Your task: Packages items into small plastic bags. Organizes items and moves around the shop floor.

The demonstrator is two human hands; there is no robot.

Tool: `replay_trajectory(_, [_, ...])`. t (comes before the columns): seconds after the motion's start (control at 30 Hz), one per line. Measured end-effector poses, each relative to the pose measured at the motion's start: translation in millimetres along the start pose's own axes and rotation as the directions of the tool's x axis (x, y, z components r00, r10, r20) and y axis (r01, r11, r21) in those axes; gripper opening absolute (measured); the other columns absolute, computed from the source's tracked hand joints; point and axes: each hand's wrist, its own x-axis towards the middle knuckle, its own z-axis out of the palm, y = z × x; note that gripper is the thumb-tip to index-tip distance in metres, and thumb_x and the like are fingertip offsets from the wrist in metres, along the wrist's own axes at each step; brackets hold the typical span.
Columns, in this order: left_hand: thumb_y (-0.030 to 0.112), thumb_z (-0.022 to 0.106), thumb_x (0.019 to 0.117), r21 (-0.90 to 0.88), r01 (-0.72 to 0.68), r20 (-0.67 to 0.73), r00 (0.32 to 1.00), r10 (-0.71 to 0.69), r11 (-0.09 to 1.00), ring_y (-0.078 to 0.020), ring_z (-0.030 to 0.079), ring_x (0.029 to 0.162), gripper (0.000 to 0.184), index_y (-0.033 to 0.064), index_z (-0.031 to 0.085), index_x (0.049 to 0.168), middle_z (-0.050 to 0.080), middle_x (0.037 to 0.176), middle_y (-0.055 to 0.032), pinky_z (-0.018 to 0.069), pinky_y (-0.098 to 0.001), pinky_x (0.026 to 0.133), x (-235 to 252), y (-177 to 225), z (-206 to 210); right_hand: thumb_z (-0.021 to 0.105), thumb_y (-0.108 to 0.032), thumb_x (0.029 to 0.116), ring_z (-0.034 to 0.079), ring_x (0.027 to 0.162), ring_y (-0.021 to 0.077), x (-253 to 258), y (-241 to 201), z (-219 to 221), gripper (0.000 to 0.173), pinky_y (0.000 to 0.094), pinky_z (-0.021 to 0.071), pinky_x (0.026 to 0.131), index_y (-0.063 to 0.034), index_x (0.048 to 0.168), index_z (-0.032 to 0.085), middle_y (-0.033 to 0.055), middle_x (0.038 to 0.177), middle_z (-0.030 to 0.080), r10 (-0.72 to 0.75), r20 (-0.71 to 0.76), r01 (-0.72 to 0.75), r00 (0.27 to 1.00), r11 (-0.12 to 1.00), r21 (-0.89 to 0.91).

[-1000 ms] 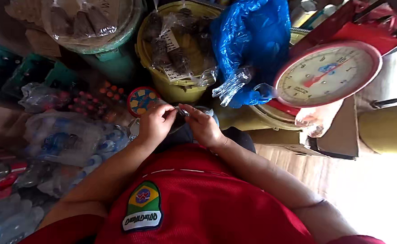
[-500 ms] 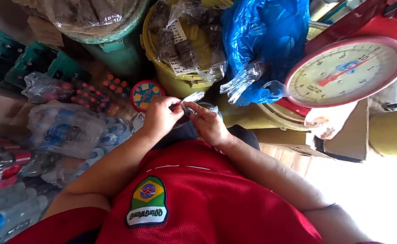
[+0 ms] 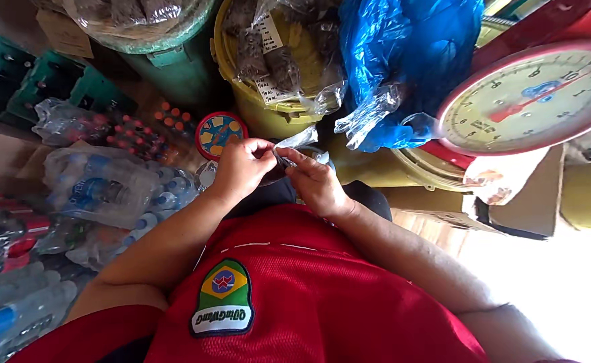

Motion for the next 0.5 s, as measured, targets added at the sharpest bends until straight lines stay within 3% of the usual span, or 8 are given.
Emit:
replay_trajectory(0.13, [0.008, 0.065, 0.0929, -0.038, -0.078, 0.012, 0.997, 0.079, 0.996, 0.0041, 0.065, 0.079, 0.013, 0.0047, 0.076, 0.1, 0.074, 0.09, -0.0002, 0.0537, -0.0155, 0.075, -3, -8, -5, 0.048, -0.01, 0.1049, 0.046, 0.054, 0.0002, -3, -3, -1, 0.04, 0.0198, 0.0424, 0.052, -0.0137, 0.142, 0.062, -0.0021, 0.078, 0.065, 0.006, 0.035, -0.008, 0.999, 0.999, 0.044])
replay_trajectory(0.33, [0.009, 0.065, 0.0913, -0.036, -0.245, -0.017, 0.97, 0.244, 0.969, 0.0025, 0.066, 0.087, 0.013, 0.0038, 0.076, 0.097, 0.074, 0.095, -0.0021, 0.0535, -0.0142, 0.08, -12, -9, -21, 0.043, -0.007, 0.1035, 0.041, 0.044, 0.0029, -3, -16, -5, 0.044, 0.0192, 0.0372, 0.044, -0.0153, 0.144, 0.06, -0.0051, 0.056, 0.046, 0.115, 0.221, -0.205, 0.969, 0.873, 0.442])
replay_trajectory(0.5, [0.008, 0.064, 0.0883, -0.083, -0.246, 0.094, 0.963, 0.253, 0.966, 0.0041, 0.066, 0.086, 0.013, 0.0034, 0.075, 0.093, 0.073, 0.094, -0.0013, 0.0548, -0.014, 0.078, -14, -16, -35, 0.04, -0.01, 0.1053, 0.037, 0.041, 0.002, -4, -19, -7, 0.044, 0.0175, 0.0331, 0.04, -0.0187, 0.144, 0.059, -0.005, 0.053, 0.043, 0.168, 0.393, -0.356, 0.904, 0.804, 0.476])
